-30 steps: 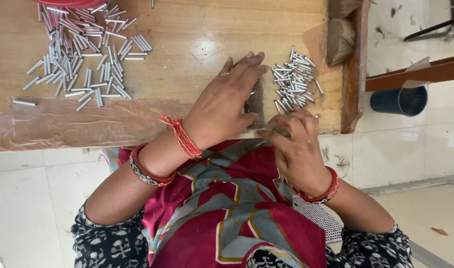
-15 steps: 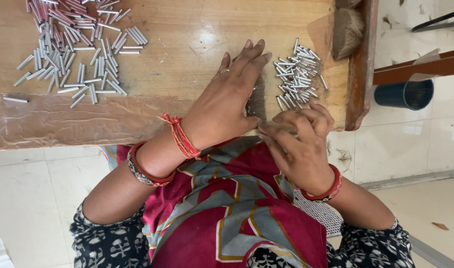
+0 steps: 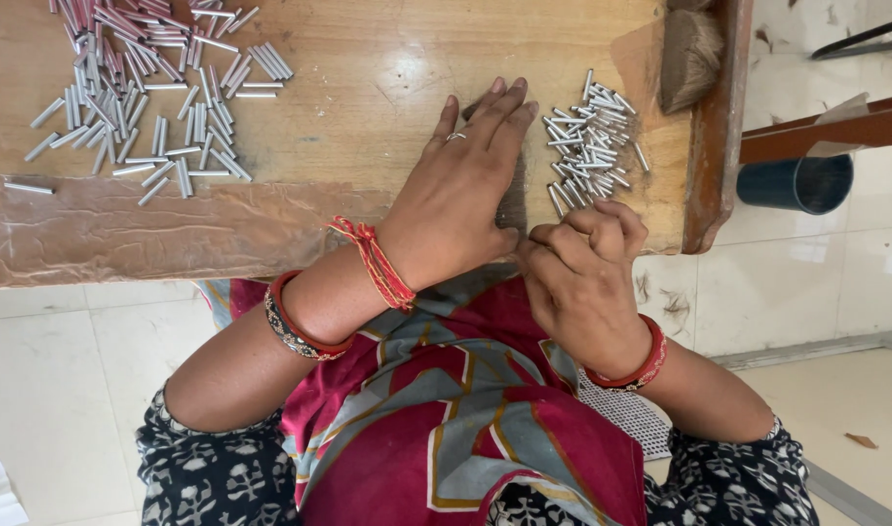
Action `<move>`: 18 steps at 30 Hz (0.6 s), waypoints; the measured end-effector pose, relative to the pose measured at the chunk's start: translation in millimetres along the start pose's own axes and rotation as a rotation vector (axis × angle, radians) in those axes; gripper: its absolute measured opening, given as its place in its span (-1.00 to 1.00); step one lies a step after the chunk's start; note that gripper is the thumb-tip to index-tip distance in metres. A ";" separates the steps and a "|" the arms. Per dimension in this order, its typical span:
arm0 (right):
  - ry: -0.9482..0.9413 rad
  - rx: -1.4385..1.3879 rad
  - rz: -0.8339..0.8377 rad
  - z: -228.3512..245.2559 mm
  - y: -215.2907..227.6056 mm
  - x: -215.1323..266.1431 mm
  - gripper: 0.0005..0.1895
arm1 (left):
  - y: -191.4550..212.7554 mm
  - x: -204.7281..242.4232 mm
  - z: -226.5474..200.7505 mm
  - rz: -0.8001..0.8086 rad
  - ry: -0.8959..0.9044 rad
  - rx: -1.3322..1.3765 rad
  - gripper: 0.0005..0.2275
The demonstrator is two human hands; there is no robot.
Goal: The person is manufacturing brushes by inserting clumps of bristles into small metal tubes on a workbench.
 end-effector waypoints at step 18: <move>0.149 0.073 -0.009 3.3 2.0 7.9 -0.71 | 16.8 50.0 -18.0 -0.287 -0.188 0.119 -0.35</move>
Point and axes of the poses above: each hand's wrist, its own x-axis away from the middle knuckle, its own y-axis out of the back of the hand, z = x × y, the point moved 2 cm from there along -x, towards the middle knuckle, and after that the axes turned 14 degrees about x, right-handed, at the moved point
